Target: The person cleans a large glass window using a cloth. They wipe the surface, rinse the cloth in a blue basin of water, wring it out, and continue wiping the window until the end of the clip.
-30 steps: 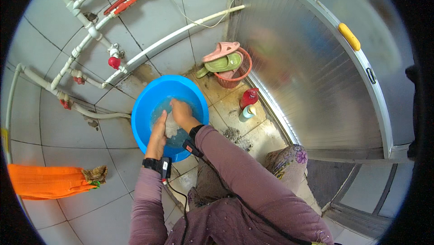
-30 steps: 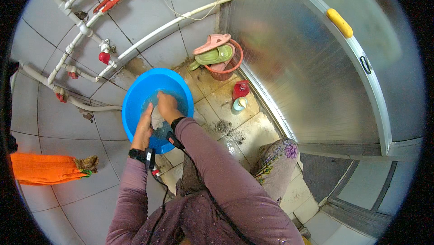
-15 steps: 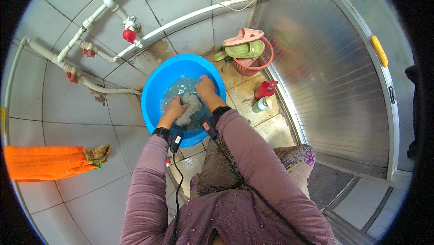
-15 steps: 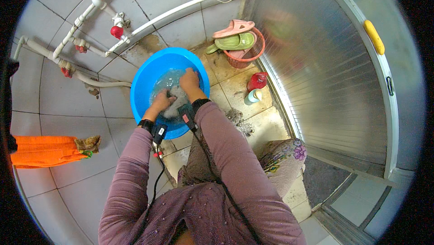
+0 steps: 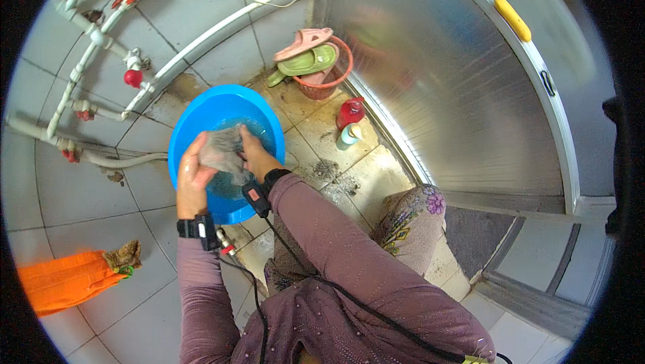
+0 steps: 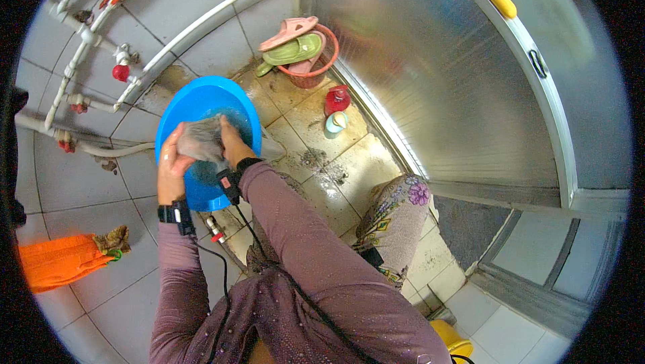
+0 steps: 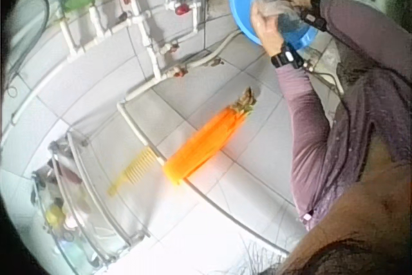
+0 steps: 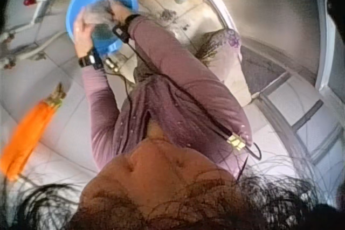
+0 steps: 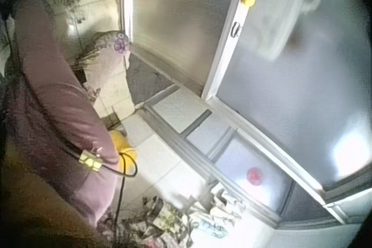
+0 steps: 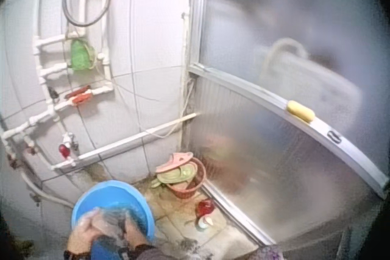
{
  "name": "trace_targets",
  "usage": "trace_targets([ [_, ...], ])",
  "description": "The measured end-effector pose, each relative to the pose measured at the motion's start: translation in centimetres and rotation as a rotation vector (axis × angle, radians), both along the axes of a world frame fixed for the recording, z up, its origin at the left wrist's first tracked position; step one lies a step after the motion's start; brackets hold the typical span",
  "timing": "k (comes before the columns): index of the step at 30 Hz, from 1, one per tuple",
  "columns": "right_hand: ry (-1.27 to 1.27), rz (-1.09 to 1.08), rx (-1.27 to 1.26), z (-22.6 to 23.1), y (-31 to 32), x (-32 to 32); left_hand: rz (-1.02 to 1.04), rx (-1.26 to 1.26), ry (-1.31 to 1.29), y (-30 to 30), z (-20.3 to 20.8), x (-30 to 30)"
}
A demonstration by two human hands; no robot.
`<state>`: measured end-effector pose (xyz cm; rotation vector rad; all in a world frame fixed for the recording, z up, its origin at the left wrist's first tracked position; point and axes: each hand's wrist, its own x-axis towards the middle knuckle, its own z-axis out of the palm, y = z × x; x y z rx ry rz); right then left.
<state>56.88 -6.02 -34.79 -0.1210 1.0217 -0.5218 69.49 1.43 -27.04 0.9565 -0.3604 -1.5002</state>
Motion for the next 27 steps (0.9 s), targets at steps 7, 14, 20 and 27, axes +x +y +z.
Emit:
trace_targets([
  [7,0.762,0.044,-0.569,-2.8,-1.0,1.7,0.129,0.602,-0.398,0.6,-7.1,5.2],
  [14,0.907,0.336,-0.398,-4.2,0.6,4.4,-0.037,0.625,-0.459,0.2,-10.6,1.8],
  [20,0.747,0.359,-0.142,-7.0,-1.1,8.4,-0.068,0.441,-0.108,-1.8,-8.1,-0.9],
  [27,0.008,0.141,-0.169,-3.3,-1.8,1.8,0.041,0.349,-0.250,0.2,-3.1,1.1],
])
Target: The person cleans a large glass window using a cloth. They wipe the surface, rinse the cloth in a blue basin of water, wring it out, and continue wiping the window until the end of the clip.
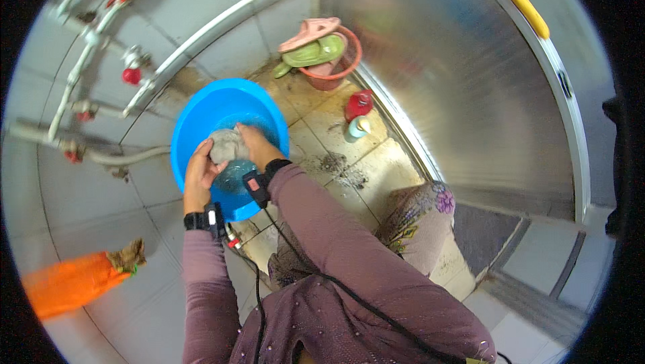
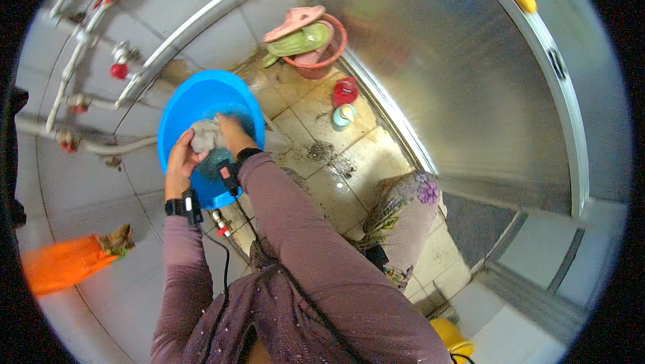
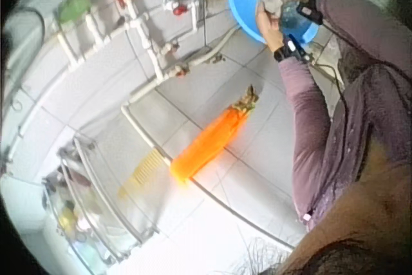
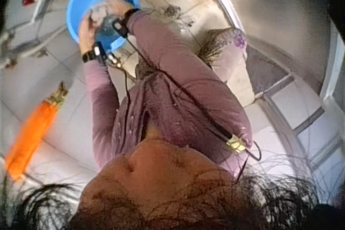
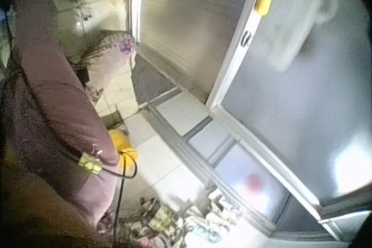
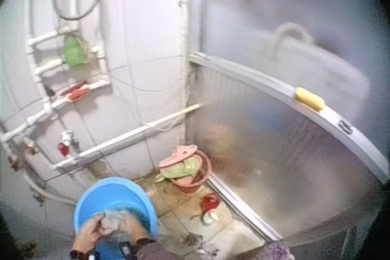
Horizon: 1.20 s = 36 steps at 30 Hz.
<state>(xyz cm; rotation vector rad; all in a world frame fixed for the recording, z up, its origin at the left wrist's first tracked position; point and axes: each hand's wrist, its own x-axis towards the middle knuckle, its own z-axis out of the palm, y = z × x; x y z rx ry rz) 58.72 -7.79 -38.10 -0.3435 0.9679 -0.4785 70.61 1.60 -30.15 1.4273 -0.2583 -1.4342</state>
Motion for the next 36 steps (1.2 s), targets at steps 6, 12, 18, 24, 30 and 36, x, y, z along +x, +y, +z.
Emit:
trace_targets([
  [6,0.367,0.211,-0.727,7.3,1.8,-0.5,0.222,-0.281,0.296,3.0,-0.7,-4.8],
  [12,0.449,0.305,-1.173,10.6,4.8,0.1,0.512,-0.649,0.360,1.3,-1.5,-8.3],
  [18,0.623,0.323,-1.212,10.1,4.1,-0.1,0.499,-0.734,0.753,-0.7,-3.1,-7.6],
  [24,0.599,0.278,-1.246,7.7,1.0,-0.4,0.610,-0.345,0.530,-0.8,-1.1,-8.5],
  [30,0.342,0.293,-1.014,8.4,1.3,-1.9,0.495,-0.580,0.575,1.6,0.2,-6.5],
  [36,0.564,0.380,-1.627,11.3,6.5,-3.2,0.447,-0.589,0.096,2.2,-0.4,-7.2],
])
